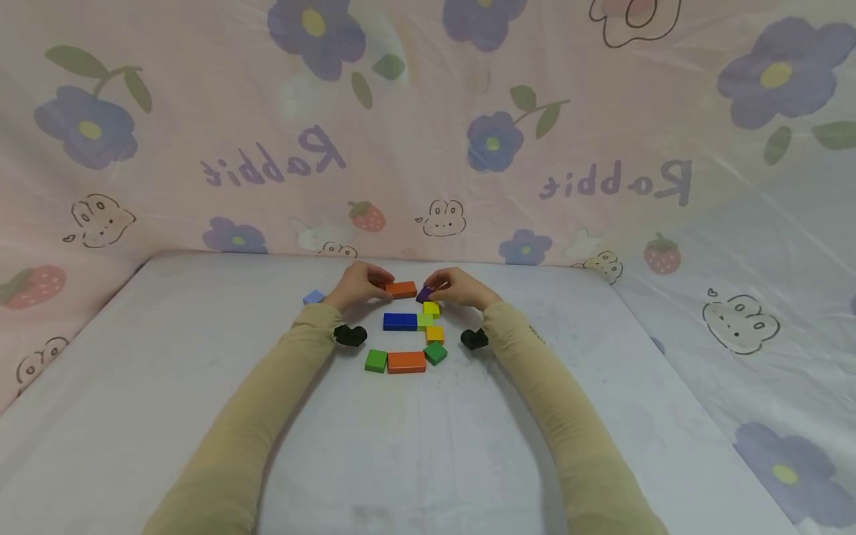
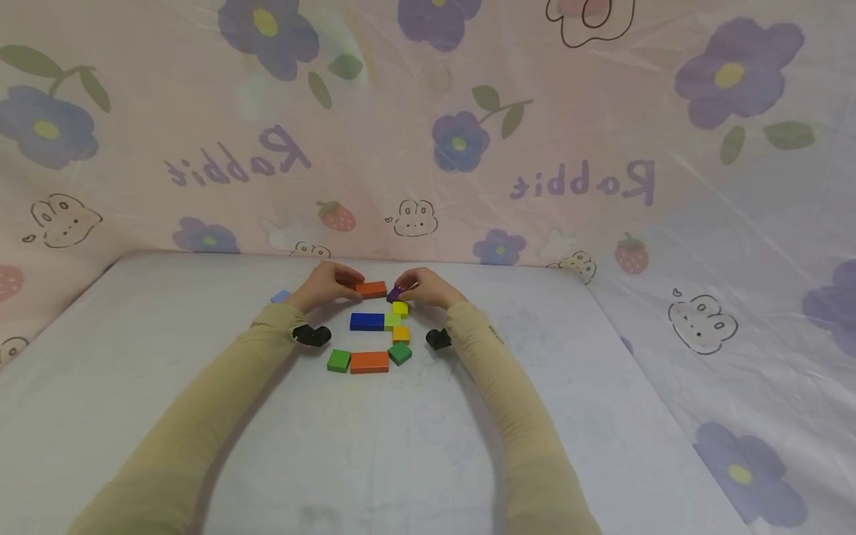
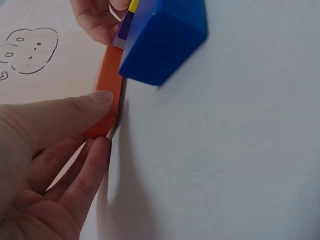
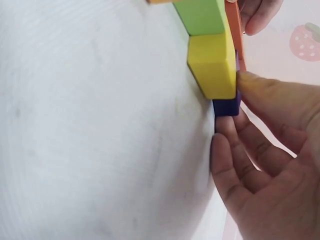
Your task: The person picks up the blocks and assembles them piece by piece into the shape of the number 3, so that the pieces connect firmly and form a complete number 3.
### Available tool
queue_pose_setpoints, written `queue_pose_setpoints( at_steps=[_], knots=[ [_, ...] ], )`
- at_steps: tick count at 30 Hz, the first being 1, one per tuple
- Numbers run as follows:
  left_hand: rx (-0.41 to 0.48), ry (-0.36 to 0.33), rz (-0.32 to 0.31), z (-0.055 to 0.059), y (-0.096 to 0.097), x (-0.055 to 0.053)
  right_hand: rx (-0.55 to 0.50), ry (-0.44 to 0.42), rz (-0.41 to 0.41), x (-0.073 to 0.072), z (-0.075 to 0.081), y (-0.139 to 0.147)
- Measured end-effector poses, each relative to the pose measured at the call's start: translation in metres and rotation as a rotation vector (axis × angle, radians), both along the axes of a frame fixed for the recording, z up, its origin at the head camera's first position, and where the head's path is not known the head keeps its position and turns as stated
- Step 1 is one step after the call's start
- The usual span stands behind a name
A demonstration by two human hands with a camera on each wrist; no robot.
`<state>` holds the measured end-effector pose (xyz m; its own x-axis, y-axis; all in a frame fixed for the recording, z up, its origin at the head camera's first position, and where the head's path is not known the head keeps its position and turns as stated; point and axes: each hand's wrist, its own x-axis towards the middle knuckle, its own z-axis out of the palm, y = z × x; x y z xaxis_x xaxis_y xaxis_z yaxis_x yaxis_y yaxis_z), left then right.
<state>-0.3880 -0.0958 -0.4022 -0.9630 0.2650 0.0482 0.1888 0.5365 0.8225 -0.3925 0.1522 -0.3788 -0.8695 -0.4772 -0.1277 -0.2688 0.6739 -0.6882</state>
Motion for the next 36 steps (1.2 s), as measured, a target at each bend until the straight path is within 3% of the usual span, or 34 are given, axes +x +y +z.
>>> queue_pose_setpoints(
  at_steps=[36],
  knots=[
    [0.042, -0.006, -0.008, 0.0002, 0.0058, 0.0016, 0.018, -0.003, -0.024, -0.0032, -0.0038, -0.0012]
  ],
)
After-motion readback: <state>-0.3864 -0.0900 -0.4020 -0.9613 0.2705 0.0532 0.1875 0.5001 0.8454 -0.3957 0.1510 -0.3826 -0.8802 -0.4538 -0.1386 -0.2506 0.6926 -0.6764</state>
